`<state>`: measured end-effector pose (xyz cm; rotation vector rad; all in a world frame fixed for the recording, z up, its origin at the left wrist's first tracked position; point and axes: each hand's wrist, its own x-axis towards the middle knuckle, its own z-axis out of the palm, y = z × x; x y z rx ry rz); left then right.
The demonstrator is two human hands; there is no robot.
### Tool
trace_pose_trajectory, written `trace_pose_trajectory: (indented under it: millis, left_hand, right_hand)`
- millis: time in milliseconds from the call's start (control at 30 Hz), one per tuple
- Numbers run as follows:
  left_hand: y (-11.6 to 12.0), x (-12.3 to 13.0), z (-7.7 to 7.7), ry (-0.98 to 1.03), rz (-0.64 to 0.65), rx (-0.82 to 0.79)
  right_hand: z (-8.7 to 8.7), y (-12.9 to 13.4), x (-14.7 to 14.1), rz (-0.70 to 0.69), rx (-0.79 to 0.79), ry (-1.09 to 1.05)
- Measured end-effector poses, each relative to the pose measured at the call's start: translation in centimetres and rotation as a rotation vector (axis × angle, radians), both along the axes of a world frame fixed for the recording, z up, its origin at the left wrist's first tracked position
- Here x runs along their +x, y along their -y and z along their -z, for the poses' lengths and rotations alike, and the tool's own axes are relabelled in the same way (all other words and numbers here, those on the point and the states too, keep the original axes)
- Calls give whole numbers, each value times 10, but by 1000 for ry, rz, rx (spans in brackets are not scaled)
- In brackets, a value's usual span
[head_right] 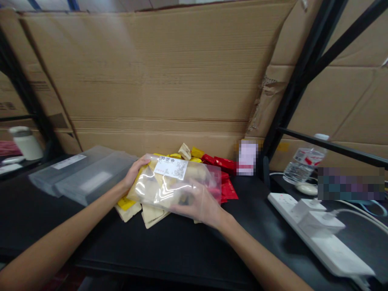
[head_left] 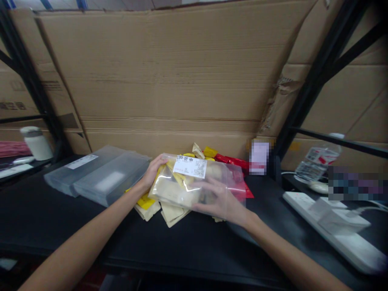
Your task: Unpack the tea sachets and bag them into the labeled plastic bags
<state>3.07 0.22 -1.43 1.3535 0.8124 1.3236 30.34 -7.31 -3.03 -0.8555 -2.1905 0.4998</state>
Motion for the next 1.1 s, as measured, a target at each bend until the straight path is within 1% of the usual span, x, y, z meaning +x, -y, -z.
trace_pose_trajectory:
  millis: [133,367,533,600,667,733,767,867,1000,1100]
  left_hand:
    - [-3,-2,3,-14,-12,-2]
    - [-7,-4,8,-21,12,-7]
    - [-7,-3,8,-24,16,-14]
    - [-7,-4,7,-22,16,-9]
    - [-7,-4,7,-20,11,-3]
    - [-8,-4,8,-19,6,-4]
    - [-8,-4,8,-20,4,-7]
    - [-9,-4,8,-13,-11,-14]
    - [-9,-3,7,1,-22,-19]
    - [-8,-2,7,-1,-14,-24]
  right_hand:
    - [0,0,0,-70,-92,-66]
    - [-3,2,-1,-135,-165,-114]
    - [-4,2,-4,-116,-235,-185]
    - [-3,2,-5,-128,-303,-233]
    - [-4,2,-6,-161,-412,-285]
    - [-5,4,-9,-186,-500,-302]
    - [-5,5,-10,-192,-519,-298]
    - [-5,5,-13,-181,-494,-288]
    - [0,1,-12,-109,-390,-283]
    - [1,-1,-7,-117,-316,-226]
